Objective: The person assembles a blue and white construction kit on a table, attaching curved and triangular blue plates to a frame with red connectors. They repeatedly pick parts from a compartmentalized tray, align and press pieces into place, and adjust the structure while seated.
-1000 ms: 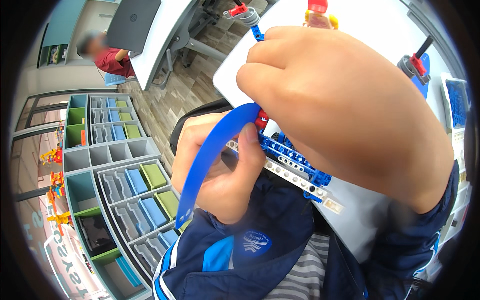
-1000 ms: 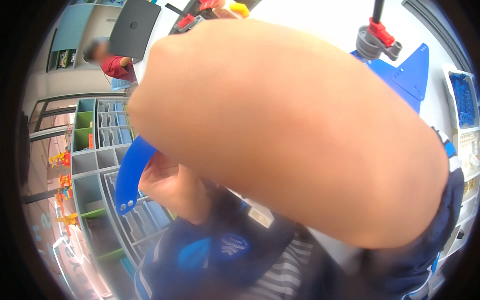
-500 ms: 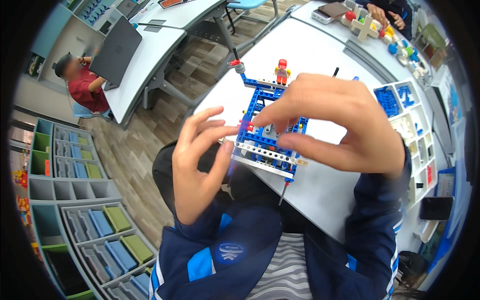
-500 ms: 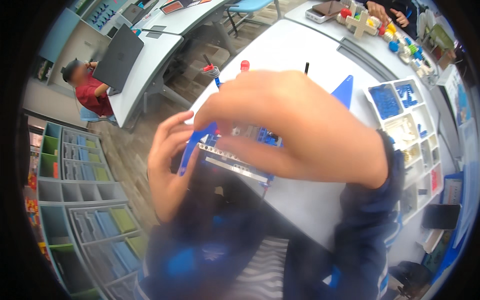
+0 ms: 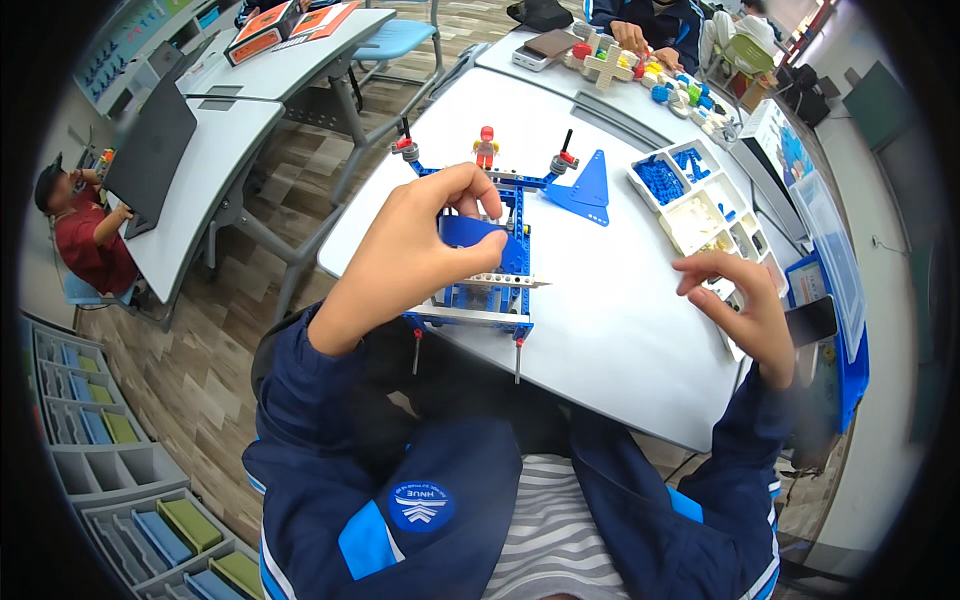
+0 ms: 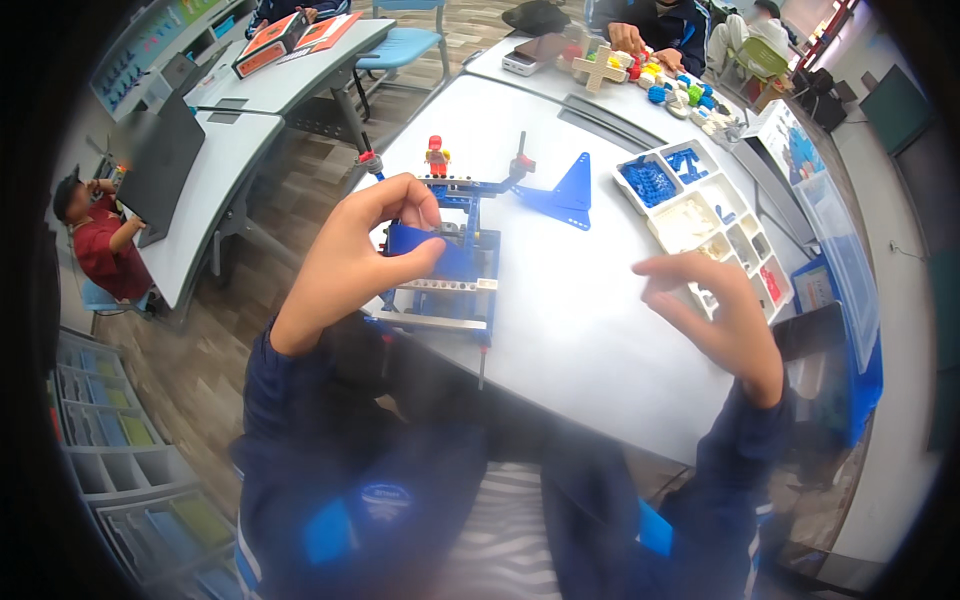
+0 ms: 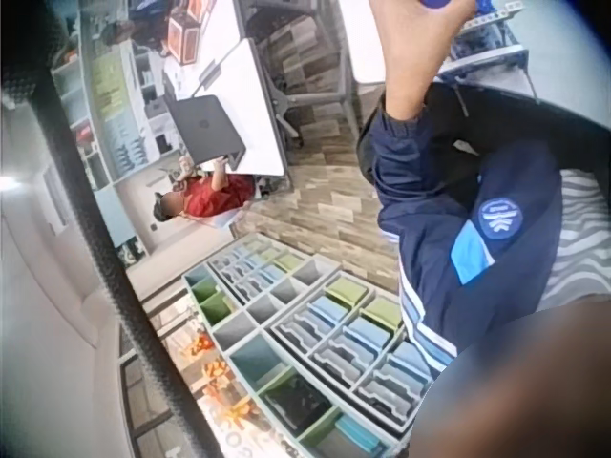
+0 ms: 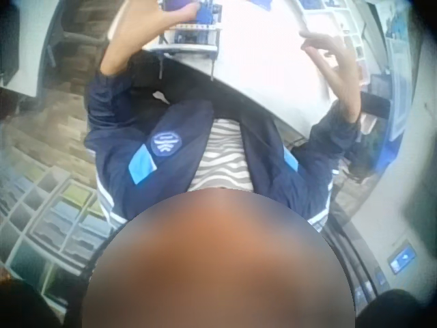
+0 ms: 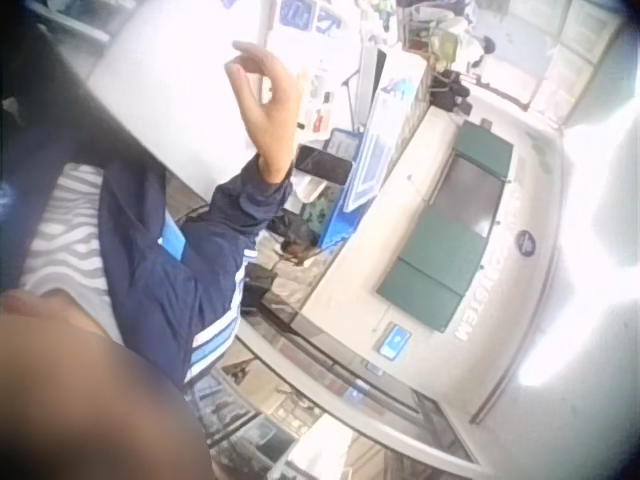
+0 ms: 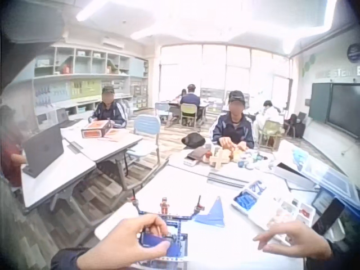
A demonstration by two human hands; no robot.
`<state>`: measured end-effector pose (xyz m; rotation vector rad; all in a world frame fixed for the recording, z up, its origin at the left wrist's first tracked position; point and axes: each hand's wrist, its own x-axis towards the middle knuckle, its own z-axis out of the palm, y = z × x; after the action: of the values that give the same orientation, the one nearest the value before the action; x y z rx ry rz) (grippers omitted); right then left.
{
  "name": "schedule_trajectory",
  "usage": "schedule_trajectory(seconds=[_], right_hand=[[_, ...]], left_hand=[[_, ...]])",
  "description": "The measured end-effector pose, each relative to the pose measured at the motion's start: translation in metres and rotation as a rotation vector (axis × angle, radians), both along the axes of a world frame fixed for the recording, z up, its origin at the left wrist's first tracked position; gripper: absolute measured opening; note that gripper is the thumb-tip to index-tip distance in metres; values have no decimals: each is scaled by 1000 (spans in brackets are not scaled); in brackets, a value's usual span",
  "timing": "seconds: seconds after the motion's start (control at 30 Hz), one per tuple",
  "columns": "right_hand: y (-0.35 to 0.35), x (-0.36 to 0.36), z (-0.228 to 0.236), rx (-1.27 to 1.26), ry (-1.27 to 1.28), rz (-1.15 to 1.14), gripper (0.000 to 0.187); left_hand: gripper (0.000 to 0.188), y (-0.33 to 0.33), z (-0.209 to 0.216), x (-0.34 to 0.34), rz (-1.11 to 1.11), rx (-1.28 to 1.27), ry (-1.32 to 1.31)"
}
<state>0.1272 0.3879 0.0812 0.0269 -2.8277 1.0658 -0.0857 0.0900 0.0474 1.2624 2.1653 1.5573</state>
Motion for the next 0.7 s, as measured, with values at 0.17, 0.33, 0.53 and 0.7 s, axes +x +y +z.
schedule_trajectory(seconds=[0.17, 0.33, 0.53, 0.7], right_hand=[[10, 46, -32, -48, 62, -316, 23], [25, 74, -60, 1, 56, -471, 22], [34, 91, -85, 9, 152, -524, 21], [59, 109, -97, 141, 249, -671, 19]], left_hand=[[17, 12, -4, 12, 153, 7, 97], [14, 17, -7, 14, 123, -29, 188], [15, 15, -8, 10, 109, 14, 204], [14, 16, -6, 14, 75, -8, 246]])
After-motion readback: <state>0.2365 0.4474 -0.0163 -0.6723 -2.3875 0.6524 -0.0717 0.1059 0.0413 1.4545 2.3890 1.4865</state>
